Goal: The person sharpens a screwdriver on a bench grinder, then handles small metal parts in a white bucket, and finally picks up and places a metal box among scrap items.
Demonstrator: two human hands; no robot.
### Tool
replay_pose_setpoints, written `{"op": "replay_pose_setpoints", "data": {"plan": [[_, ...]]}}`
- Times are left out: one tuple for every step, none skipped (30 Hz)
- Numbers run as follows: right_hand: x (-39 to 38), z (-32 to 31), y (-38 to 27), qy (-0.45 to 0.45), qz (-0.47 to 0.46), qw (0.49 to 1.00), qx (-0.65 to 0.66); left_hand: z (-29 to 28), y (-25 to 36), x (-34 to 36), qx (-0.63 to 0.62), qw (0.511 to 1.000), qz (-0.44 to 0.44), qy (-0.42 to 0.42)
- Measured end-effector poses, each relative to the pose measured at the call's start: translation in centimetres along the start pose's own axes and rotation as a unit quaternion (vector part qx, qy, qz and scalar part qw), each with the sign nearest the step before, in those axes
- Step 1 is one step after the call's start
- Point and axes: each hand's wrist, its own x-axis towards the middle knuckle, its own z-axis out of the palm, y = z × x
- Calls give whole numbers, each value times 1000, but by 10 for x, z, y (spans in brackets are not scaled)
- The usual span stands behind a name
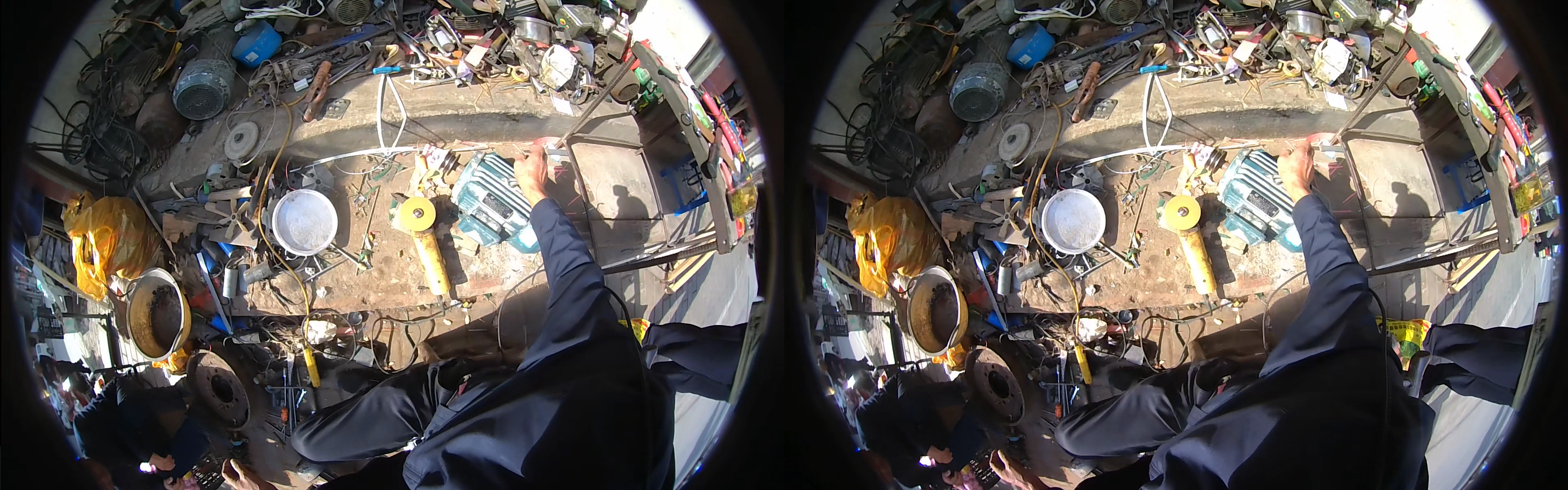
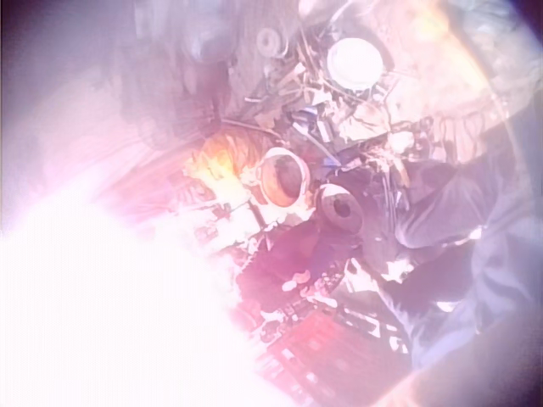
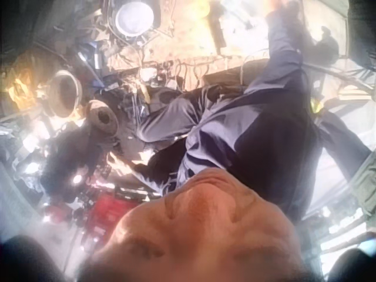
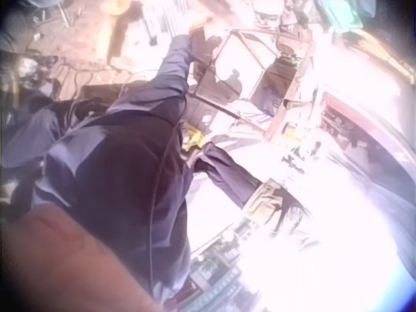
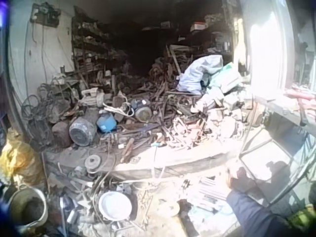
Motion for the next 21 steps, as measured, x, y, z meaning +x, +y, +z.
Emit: {"op": "replay_pose_setpoints", "data": {"plan": [[2,1,7,3,20,1000,10,0,3,4,-1,1000,0,-4],[6,2,10,0,41,999,5,0,5,8,-4,1000,0,-5],[8,2,12,7,35,999,28,0,5,13,-10,1000,-1,-6],[12,1,11,25,19,999,40,-3,4,17,-16,1000,-3,-8],[15,0,9,30,17,999,42,-3,0,22,-25,1000,-3,-9],[19,-4,5,26,20,998,59,-2,-5,27,-36,999,-3,-11],[23,-10,-1,48,8,995,85,-1,-10,32,-49,999,-5,-17],[25,-17,-8,62,6,993,98,9,-16,37,-68,998,2,-17],[25,-25,-17,73,4,992,100,18,-22,41,-88,996,9,-18],[25,-36,-27,85,-5,991,105,29,-27,42,-121,992,-13,-26],[24,-48,-39,100,-14,991,93,39,-29,42,-149,986,-67,-21],[17,-60,-51,91,6,989,118,50,-29,39,-153,988,-13,-21],[12,-73,-69,87,20,987,134,62,-26,34,-146,989,-35,-1],[-2,-83,-85,78,-11,982,173,62,-19,28,-181,983,-25,-14],[-19,-88,-106,76,-41,976,201,63,-12,17,-211,973,-87,-18],[-38,-92,-128,104,-98,966,217,60,-3,9,-276,958,-76,-14],[-60,-97,-150,66,-100,959,256,50,7,-1,-276,955,-105,-3],[-86,-92,-179,53,-107,949,291,43,15,-11,-288,950,-119,0],[-115,-83,-208,40,-110,938,326,35,21,-20,-319,943,-97,-13],[-148,-70,-236,6,-117,920,374,30,25,-27,-359,926,-121,7],[-185,-52,-263,-29,-120,901,415,26,26,-30,-427,898,-103,6]]}}
